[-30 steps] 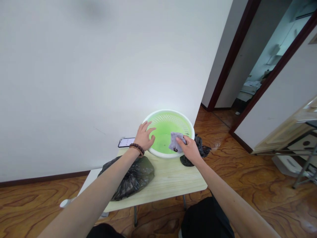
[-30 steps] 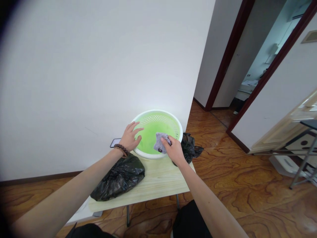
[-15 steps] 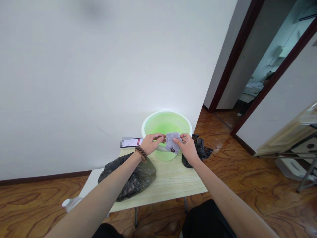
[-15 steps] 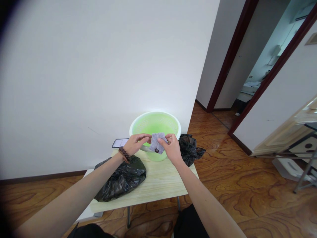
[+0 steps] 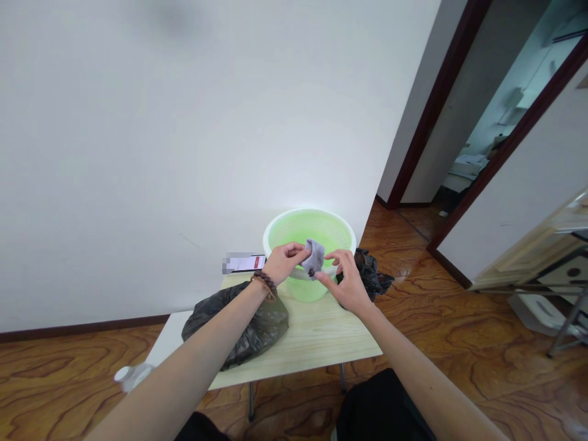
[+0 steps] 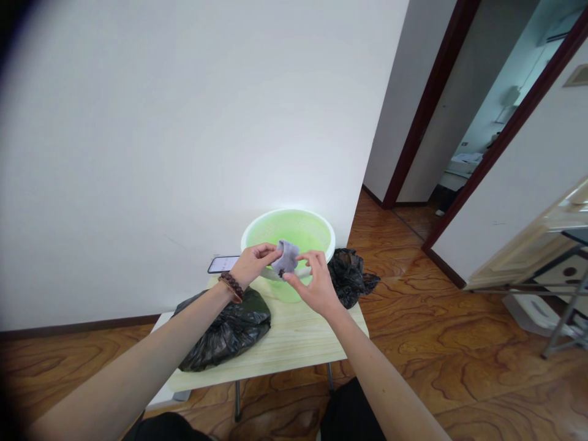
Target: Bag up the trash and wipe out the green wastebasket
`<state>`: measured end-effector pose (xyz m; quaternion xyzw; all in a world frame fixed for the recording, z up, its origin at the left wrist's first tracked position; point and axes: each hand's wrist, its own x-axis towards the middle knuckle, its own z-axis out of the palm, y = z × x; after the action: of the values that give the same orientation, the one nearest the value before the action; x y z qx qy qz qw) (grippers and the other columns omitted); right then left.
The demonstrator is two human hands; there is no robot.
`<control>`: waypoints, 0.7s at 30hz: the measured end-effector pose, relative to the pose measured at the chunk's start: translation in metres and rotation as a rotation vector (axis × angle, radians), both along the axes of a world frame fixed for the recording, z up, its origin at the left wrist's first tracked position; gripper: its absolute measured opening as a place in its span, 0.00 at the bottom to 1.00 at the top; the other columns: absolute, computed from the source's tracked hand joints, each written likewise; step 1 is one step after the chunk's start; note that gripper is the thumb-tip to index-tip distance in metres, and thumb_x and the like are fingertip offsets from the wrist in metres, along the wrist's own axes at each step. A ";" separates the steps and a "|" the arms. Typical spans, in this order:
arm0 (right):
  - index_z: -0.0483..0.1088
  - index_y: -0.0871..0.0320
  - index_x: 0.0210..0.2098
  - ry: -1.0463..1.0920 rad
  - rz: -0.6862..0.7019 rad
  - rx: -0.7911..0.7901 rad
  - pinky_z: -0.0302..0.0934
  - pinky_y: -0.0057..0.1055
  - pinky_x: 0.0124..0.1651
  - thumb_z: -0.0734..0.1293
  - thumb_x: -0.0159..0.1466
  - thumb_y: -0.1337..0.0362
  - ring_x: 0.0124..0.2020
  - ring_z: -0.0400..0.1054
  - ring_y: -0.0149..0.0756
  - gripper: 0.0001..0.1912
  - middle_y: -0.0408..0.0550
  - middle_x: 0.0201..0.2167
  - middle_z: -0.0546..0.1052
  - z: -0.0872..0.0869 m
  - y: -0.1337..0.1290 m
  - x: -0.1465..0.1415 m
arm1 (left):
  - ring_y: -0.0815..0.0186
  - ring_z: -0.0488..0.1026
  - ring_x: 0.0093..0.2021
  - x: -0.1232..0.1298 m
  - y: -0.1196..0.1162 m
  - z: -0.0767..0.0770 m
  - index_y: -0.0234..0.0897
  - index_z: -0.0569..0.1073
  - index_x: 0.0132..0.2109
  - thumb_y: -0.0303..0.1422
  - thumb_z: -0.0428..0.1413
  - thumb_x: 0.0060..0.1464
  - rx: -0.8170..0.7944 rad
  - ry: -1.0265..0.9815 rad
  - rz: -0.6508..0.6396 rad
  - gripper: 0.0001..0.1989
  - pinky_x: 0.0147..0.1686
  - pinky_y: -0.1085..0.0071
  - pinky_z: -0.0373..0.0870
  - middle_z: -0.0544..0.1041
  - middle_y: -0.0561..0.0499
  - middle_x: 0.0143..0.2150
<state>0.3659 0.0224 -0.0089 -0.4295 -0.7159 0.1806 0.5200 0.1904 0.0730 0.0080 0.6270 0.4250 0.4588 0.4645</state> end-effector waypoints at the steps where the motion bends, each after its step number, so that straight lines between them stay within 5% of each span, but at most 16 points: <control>1: 0.62 0.54 0.43 -0.041 0.031 0.001 0.60 0.33 0.37 0.68 0.52 0.56 0.37 0.61 0.35 0.21 0.49 0.40 0.63 -0.002 -0.003 0.001 | 0.71 0.69 0.27 0.000 -0.002 0.000 0.33 0.71 0.33 0.42 0.57 0.42 -0.007 -0.013 0.009 0.15 0.31 0.73 0.66 0.74 0.52 0.27; 5: 0.60 0.56 0.44 -0.066 0.038 0.000 0.59 0.33 0.38 0.69 0.49 0.56 0.34 0.60 0.34 0.25 0.48 0.39 0.64 -0.013 -0.008 -0.001 | 0.69 0.71 0.29 0.001 -0.008 0.000 0.34 0.71 0.35 0.41 0.58 0.41 -0.068 -0.045 -0.044 0.16 0.34 0.71 0.68 0.75 0.51 0.29; 11: 0.64 0.56 0.34 -0.014 0.023 -0.037 0.58 0.31 0.36 0.59 0.61 0.61 0.32 0.62 0.32 0.07 0.46 0.32 0.68 -0.007 -0.006 -0.001 | 0.68 0.72 0.32 0.002 -0.009 -0.001 0.33 0.71 0.37 0.40 0.58 0.42 -0.048 -0.033 -0.046 0.17 0.37 0.69 0.68 0.76 0.49 0.33; 17: 0.63 0.56 0.39 0.001 0.101 -0.022 0.60 0.32 0.38 0.67 0.53 0.59 0.36 0.64 0.34 0.16 0.47 0.36 0.68 0.001 -0.010 -0.001 | 0.65 0.73 0.35 0.004 -0.014 0.001 0.33 0.71 0.42 0.39 0.58 0.42 -0.098 -0.050 -0.084 0.20 0.40 0.67 0.68 0.77 0.47 0.36; 21: 0.63 0.57 0.37 0.014 0.064 -0.018 0.60 0.32 0.39 0.66 0.55 0.61 0.36 0.63 0.34 0.12 0.47 0.35 0.67 -0.002 -0.011 -0.001 | 0.63 0.73 0.39 0.004 -0.022 0.006 0.32 0.71 0.45 0.36 0.60 0.41 -0.118 -0.057 -0.192 0.22 0.43 0.66 0.67 0.77 0.45 0.39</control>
<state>0.3645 0.0112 -0.0107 -0.4100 -0.7239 0.2067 0.5149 0.1941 0.0508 0.0143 0.6231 0.3760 0.4040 0.5541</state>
